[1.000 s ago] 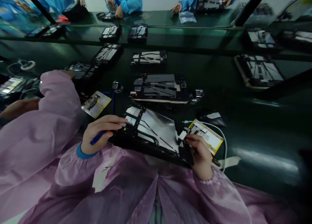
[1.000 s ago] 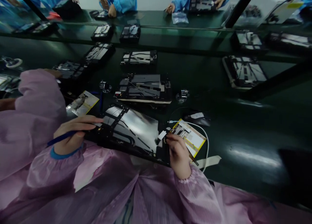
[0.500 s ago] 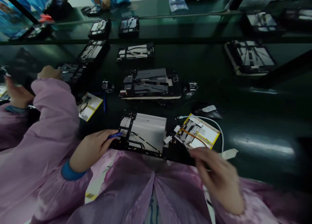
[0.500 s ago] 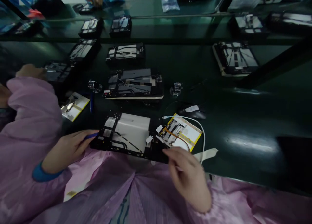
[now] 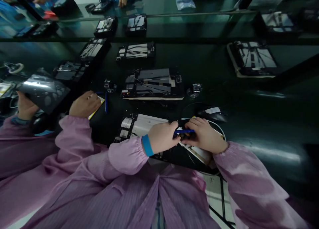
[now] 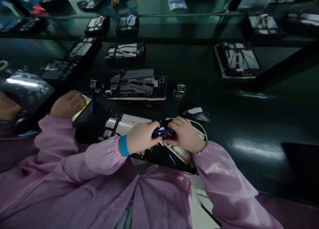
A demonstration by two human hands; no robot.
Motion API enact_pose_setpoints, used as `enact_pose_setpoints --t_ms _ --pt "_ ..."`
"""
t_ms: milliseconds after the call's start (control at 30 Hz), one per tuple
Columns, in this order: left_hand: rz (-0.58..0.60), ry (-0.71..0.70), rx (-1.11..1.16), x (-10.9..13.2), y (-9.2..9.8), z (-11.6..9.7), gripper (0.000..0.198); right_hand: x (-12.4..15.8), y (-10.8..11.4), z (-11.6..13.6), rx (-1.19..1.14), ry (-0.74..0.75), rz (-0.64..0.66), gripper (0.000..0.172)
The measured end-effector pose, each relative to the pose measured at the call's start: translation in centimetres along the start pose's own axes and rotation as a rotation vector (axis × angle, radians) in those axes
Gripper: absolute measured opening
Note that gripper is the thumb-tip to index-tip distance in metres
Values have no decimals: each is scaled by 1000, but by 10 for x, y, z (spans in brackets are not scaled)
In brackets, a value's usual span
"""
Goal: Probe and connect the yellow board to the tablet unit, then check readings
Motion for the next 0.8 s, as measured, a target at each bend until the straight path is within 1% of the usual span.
enact_pose_setpoints --t_ms 100,167,267,333,400,433,500,533,600,633,667,700,733,767,800 --pt "-2 29 30 -1 2 3 20 1 1 -2 -55 21 5 47" --pt "-15 49 62 -1 6 5 14 3 2 -3 -119 17 13 42" --pt "-50 89 118 4 11 10 8 6 5 -5 -214 -27 32 24" --pt "-107 130 176 13 14 18 6 8 9 -5 -265 -53 34 16" --pt "-200 173 268 27 16 30 7 12 15 -4 -318 -74 35 17" --pt "-262 187 310 35 18 38 10 14 19 -3 -347 -91 37 16" --pt "-431 206 322 53 24 53 29 20 27 2 -387 -122 18 13" --pt "-532 220 271 63 29 60 41 23 31 6 -383 -129 -4 12" --pt "-716 266 80 82 44 68 66 32 35 18 -323 -110 -28 16" --pt "-780 292 -28 89 51 68 73 37 35 25 -265 -92 -22 22" --pt "-815 310 -125 95 59 64 74 42 32 31 -193 -84 5 27" --pt "-824 310 -203 97 65 58 71 48 28 37 -115 -87 50 28" --pt "-810 287 -256 97 71 50 66 54 24 41 -41 -94 95 25" --pt "-776 239 -283 95 74 40 59 59 21 44 25 -102 127 19" --pt "-726 169 -282 91 76 28 51 63 20 46 72 -109 147 11"
Point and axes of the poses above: each hand's wrist, its own x-axis away from the middle knuckle, its own y-axis out of the back of the hand, z = x × y, the point moved 5 cm from there along -x, towards the middle knuckle, and after that the axes turned 11 degrees about -y, right-handed, at the moved point
